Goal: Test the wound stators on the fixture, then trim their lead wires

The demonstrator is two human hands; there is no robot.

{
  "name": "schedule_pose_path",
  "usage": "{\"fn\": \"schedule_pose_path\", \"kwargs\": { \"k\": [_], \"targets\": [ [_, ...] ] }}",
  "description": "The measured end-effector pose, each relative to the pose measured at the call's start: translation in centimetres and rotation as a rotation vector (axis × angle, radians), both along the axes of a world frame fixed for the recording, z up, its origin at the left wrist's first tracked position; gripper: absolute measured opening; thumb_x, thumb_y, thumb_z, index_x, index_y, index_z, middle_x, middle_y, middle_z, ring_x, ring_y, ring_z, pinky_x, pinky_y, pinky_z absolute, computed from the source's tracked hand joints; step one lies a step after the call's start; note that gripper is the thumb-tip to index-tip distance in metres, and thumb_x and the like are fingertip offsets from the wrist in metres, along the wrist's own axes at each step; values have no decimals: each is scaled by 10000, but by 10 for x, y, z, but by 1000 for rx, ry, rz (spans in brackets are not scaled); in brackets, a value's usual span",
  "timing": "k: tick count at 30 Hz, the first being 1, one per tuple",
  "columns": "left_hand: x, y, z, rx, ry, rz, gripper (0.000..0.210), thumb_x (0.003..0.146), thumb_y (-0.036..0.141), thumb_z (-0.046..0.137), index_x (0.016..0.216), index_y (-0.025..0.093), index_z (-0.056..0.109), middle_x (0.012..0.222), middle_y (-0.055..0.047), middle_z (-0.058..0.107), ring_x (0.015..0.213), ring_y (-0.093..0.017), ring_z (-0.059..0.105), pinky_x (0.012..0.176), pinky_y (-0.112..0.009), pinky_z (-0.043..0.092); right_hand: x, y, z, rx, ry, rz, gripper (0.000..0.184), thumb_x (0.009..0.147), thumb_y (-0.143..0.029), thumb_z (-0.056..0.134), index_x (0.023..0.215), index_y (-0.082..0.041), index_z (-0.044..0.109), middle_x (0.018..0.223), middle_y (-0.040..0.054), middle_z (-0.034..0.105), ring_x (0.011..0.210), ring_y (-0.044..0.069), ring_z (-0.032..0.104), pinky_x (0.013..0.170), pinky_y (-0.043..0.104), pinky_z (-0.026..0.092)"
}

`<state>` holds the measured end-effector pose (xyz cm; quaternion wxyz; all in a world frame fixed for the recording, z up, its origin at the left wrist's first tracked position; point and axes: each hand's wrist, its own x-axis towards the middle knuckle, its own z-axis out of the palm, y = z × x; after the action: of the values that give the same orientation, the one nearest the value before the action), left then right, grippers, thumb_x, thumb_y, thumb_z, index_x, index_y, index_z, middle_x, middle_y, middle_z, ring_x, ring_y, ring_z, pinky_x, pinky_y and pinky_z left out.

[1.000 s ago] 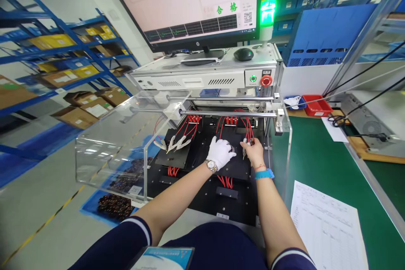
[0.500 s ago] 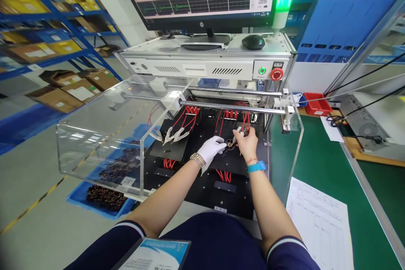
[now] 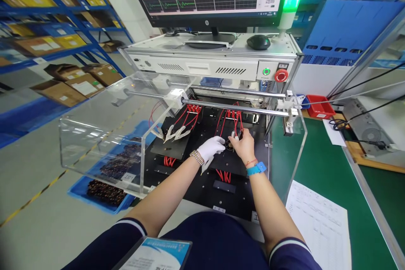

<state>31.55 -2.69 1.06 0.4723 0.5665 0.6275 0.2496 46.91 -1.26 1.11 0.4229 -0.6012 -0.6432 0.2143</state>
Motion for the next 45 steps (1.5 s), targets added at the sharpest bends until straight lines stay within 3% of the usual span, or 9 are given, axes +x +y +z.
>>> {"fn": "schedule_pose_path", "kwargs": {
  "k": [4,8,10,13,19,23,27,35,45],
  "targets": [
    [-14,-6,6,198,132,-113,215,692,107,570,877,200,629,834,-3,602,803,-134,549,785,-280,438,5,2,0,-50,-27,-18,396,611,-428,662,867,-166,514,749,47,611,611,176,535,579,289,403],
    [-18,-9,2,578,471,-514,180,772,222,555,872,290,689,958,3,599,918,-159,510,859,-301,397,9,4,-2,-90,37,-40,400,595,-455,670,830,-175,509,708,25,600,580,157,526,566,277,402],
    [-16,-7,-1,678,580,-608,157,781,290,564,859,298,700,940,4,603,886,-160,515,826,-297,408,11,5,-6,-113,102,-57,407,585,-488,672,792,-182,502,667,12,587,564,151,525,551,269,404],
    [-14,-3,-3,701,601,-614,154,765,347,586,837,282,705,944,7,608,876,-154,525,806,-280,421,14,7,-13,-166,212,-85,420,582,-523,662,771,-186,495,639,5,579,528,144,523,513,263,406],
    [-19,-2,10,652,565,-556,268,783,138,474,906,258,679,964,9,611,899,-135,535,840,-256,423,15,9,-20,-238,360,-52,461,580,-543,660,811,-182,492,592,-16,554,431,130,502,421,251,391],
    [-19,-4,15,610,648,-549,234,815,283,467,878,269,692,926,-5,607,849,-153,536,781,-277,435,13,9,-21,-213,347,-72,466,565,-548,670,797,-180,502,598,-14,560,449,127,503,436,252,393],
    [-15,-7,16,626,756,-565,181,769,271,521,811,249,696,882,-23,600,842,-181,522,761,-305,427,11,8,-21,-222,386,-78,470,551,-529,688,804,-180,502,573,-21,551,446,128,499,430,253,397],
    [-15,-3,15,708,650,-692,164,778,272,560,864,297,697,946,-2,602,865,-168,508,785,-297,389,6,5,-13,-329,606,-82,469,540,-487,724,778,-209,432,478,-67,473,366,121,456,309,231,354],
    [-10,-2,7,671,576,-642,182,806,317,526,835,250,693,923,-9,598,880,-152,523,821,-263,397,3,0,-9,-377,663,-45,441,554,-434,725,735,-218,387,433,-83,449,345,114,439,293,221,342]
  ]
}}
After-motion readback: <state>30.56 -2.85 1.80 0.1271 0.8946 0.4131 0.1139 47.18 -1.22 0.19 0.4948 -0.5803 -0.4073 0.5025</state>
